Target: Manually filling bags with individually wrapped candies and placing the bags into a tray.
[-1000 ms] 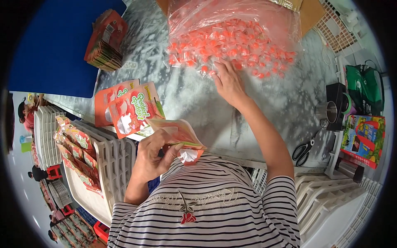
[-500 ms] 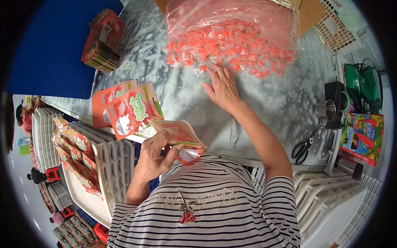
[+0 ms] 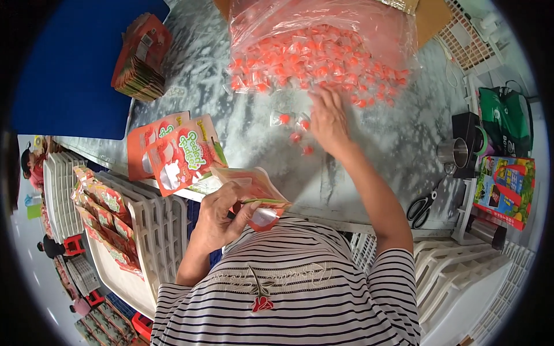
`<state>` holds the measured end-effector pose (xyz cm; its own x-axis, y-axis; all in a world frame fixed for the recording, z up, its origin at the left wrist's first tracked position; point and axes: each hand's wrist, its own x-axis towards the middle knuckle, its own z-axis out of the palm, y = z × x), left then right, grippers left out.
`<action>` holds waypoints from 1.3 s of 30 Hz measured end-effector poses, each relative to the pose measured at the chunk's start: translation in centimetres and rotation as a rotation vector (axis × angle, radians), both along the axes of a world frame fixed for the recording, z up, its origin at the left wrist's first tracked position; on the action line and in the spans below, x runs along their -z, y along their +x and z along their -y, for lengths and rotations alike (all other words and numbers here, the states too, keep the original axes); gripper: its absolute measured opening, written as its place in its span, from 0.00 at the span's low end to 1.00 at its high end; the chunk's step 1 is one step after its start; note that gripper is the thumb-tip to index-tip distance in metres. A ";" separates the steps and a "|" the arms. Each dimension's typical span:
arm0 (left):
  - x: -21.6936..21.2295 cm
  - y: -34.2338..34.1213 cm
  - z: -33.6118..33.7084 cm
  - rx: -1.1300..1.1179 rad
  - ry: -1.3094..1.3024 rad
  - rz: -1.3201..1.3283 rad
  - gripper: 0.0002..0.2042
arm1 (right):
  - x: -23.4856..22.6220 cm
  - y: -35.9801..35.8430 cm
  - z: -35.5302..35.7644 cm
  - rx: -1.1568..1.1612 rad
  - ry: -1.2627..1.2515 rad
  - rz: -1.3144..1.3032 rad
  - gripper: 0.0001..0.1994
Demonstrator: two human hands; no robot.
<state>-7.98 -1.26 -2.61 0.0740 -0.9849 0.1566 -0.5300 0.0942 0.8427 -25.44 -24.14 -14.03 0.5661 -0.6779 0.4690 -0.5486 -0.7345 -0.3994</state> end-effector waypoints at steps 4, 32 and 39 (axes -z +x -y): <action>0.0 -0.3 0.4 0.022 0.064 0.007 0.06 | 1.6 -1.8 0.9 0.008 0.034 -0.146 0.17; -0.3 -0.1 -0.2 -0.015 0.075 -0.017 0.05 | 2.3 -1.4 -5.8 -0.257 0.106 -0.054 0.16; 0.4 -0.2 0.8 0.051 0.018 0.041 0.08 | -4.1 -2.2 -5.8 0.152 1.216 0.743 0.07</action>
<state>-8.13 -2.01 -3.00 0.0175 -0.9899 0.1407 -0.5588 0.1070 0.8224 -27.67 -18.34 -9.94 0.3379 -0.8966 -0.2864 0.0214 0.3115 -0.9500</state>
